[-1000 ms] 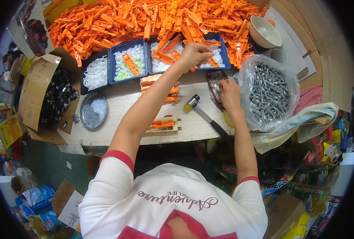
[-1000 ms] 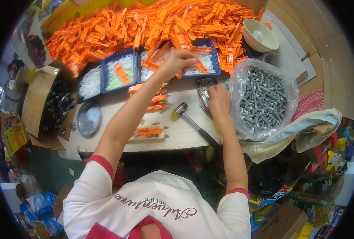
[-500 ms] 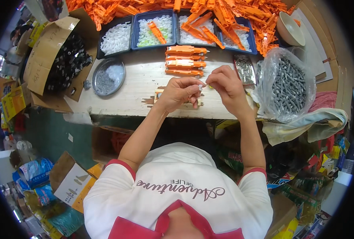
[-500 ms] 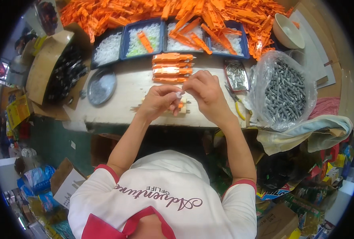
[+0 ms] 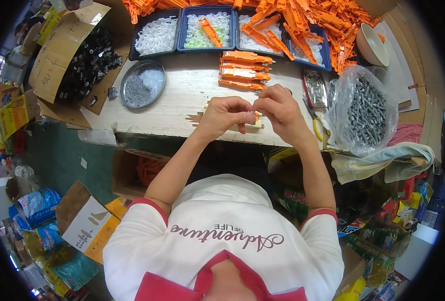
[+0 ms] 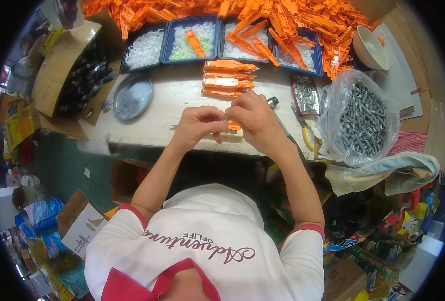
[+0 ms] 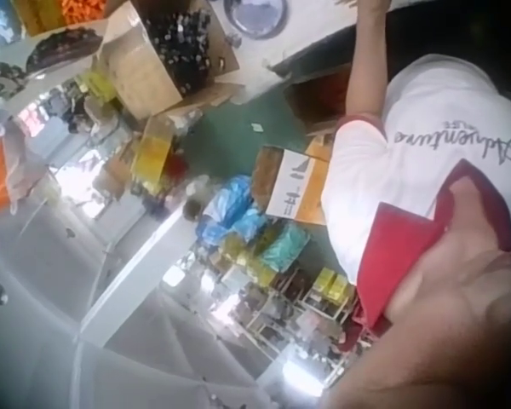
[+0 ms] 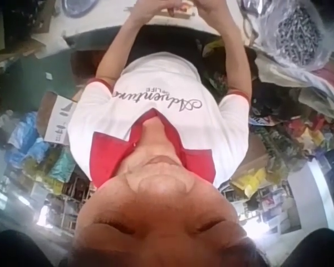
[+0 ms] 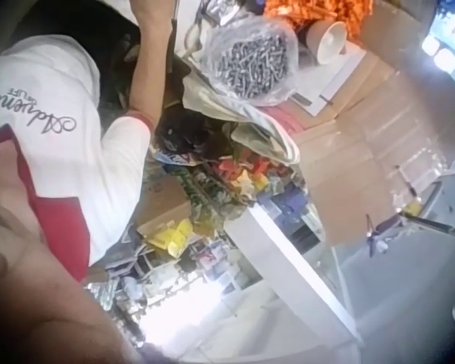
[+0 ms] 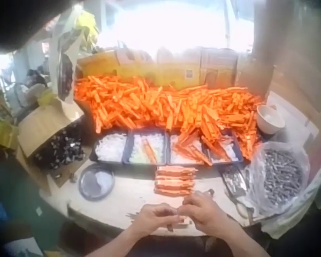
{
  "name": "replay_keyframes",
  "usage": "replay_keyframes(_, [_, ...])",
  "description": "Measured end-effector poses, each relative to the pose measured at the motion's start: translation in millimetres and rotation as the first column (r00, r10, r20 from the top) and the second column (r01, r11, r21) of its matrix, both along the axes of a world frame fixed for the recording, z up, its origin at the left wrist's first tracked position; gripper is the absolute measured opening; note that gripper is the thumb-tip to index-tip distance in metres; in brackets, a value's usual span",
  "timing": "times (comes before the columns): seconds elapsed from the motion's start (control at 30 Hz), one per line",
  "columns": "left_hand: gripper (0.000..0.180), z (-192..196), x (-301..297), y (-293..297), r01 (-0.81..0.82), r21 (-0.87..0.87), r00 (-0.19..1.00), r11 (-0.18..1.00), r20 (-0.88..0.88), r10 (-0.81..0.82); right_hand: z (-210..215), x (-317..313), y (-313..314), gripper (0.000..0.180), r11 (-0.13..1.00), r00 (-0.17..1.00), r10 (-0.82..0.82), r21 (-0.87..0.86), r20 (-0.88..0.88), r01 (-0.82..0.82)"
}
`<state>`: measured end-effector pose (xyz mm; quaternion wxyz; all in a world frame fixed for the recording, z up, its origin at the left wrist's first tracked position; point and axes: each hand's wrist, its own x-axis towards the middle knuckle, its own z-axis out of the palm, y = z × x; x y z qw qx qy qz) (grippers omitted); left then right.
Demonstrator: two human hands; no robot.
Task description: Assembling small orange and white plastic parts at a factory workstation, occasionally using a small hammer to fit pieces together.
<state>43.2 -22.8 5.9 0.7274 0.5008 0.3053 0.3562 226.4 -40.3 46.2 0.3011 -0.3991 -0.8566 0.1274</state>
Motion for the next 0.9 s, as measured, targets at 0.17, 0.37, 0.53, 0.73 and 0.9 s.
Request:
replay_keyframes(0.17, [0.011,-4.9,2.1,-1.7,-0.088,0.051,0.996,0.995,0.019,0.087,-20.8,-11.7,-4.2,0.021,0.986,0.962,-0.113,0.095,-0.25,0.141])
replay_keyframes(0.37, [0.011,-10.5,4.8,-4.4,-0.153,0.007,0.986,0.988,0.066,0.152,-33.5,-16.3,-9.0,0.023,0.985,0.956,-0.119,0.091,-0.268,0.148])
replay_keyframes(0.53, [0.011,-9.7,3.2,-3.2,-0.195,-0.005,0.977,0.981,0.08,0.195,-35.5,-18.7,-18.4,0.019,0.969,0.927,-0.189,0.091,-0.324,0.23])
replay_keyframes(0.73, [0.011,-8.4,1.3,-6.0,-0.193,-0.089,0.973,0.977,0.111,0.202,-35.4,-26.2,-20.1,0.014,0.954,0.927,-0.203,0.147,-0.317,0.259])
replay_keyframes(0.9, [0.01,-8.1,-7.9,-7.5,-0.172,-0.15,0.971,0.974,0.14,0.193,-36.6,-25.8,-20.1,0.017,0.962,0.936,-0.207,0.113,-0.284,0.247])
